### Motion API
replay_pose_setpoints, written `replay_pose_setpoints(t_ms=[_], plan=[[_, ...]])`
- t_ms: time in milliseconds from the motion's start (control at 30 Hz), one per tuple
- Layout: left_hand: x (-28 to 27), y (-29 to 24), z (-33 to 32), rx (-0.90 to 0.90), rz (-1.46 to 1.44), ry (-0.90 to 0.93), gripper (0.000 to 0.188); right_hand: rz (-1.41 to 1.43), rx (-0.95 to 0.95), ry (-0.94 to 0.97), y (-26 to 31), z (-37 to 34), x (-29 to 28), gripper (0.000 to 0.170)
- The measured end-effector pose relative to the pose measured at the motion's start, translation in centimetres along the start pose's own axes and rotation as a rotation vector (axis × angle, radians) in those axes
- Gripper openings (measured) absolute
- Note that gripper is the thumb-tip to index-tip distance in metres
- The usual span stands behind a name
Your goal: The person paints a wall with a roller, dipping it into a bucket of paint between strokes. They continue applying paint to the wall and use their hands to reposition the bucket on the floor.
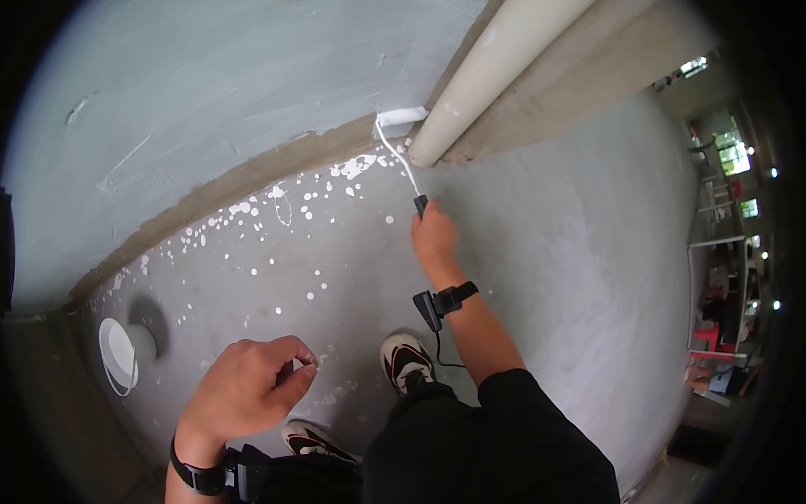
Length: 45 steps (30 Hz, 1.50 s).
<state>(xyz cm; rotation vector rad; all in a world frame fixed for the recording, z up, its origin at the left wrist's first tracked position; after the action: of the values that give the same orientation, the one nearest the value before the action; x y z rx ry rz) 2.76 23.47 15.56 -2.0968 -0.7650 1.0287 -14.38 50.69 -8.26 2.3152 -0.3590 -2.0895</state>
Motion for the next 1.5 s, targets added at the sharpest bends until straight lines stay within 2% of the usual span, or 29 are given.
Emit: replay_pose_setpoints(t_ms=[100, 167, 333, 400, 467, 600, 867, 1000, 1200, 1267, 1400, 1500], plan=[[0.1, -0.1, -0.3, -0.008, 0.029, 0.014, 0.014, 0.051, -0.013, -0.097, 0.0, -0.3, -1.7, 0.03], [0.5, -0.1, -0.5, 0.065, 0.018, -0.044, 0.011, 0.058, -0.034, -0.168, 0.3, -1.0, -3.6, 0.029], [0.3, -0.3, -0.8, 0.085, 0.011, -0.044, 0.012, 0.012, -0.077, -0.114, 1.7, -2.0, -5.3, 0.029], [0.3, -0.3, -0.8, 0.089, 0.007, -0.052, 0.012, -0.012, -0.098, -0.077, 2.8, -2.2, -4.6, 0.03], [0.3, -0.2, -0.7, 0.07, 0.018, -0.052, 0.012, 0.083, -0.113, -0.068, 3.5, -1.9, -2.9, 0.032], [0.6, 0.1, -0.2, 0.049, 0.033, -0.021, 0.012, 0.059, -0.101, -0.044, 2.1, -0.8, 0.2, 0.033], [1.0, -0.4, 1.4, -0.023, 0.034, 0.099, 0.014, 0.015, -0.023, 0.156, 0.9, 0.1, 4.6, 0.029], [0.7, 0.0, 0.8, -0.045, 0.029, 0.094, 0.014, 0.072, -0.059, 0.063, 0.2, -0.1, 6.1, 0.029], [-0.2, -0.6, 0.0, -0.091, 0.037, 0.072, 0.015, -0.006, -0.027, 0.12, 0.8, -0.2, 3.3, 0.025], [0.1, -0.2, -0.3, 0.022, 0.02, 0.022, 0.016, 0.045, -0.06, 0.006, 0.9, -0.6, 2.5, 0.025], [0.5, 0.2, -1.2, 0.054, 0.081, -0.073, 0.017, 0.153, -0.217, -0.129, -0.5, -1.0, -1.2, 0.028], [0.2, -0.1, -2.2, 0.1, 0.097, -0.127, 0.016, 0.151, -0.439, -0.094, -0.1, -4.1, -8.6, 0.026]])
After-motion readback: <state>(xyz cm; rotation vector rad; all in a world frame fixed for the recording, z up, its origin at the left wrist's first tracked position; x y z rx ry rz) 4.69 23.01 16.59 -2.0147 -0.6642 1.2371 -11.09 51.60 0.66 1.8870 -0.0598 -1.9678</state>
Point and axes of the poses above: each hand's wrist, its own z-axis towards the middle knuckle, its own x-axis out of the palm, y = z × x, the point moved 1 cm from there along z, towards the middle knuckle, and after that the axes turned 2 degrees about -z, right-handed, at the moved point
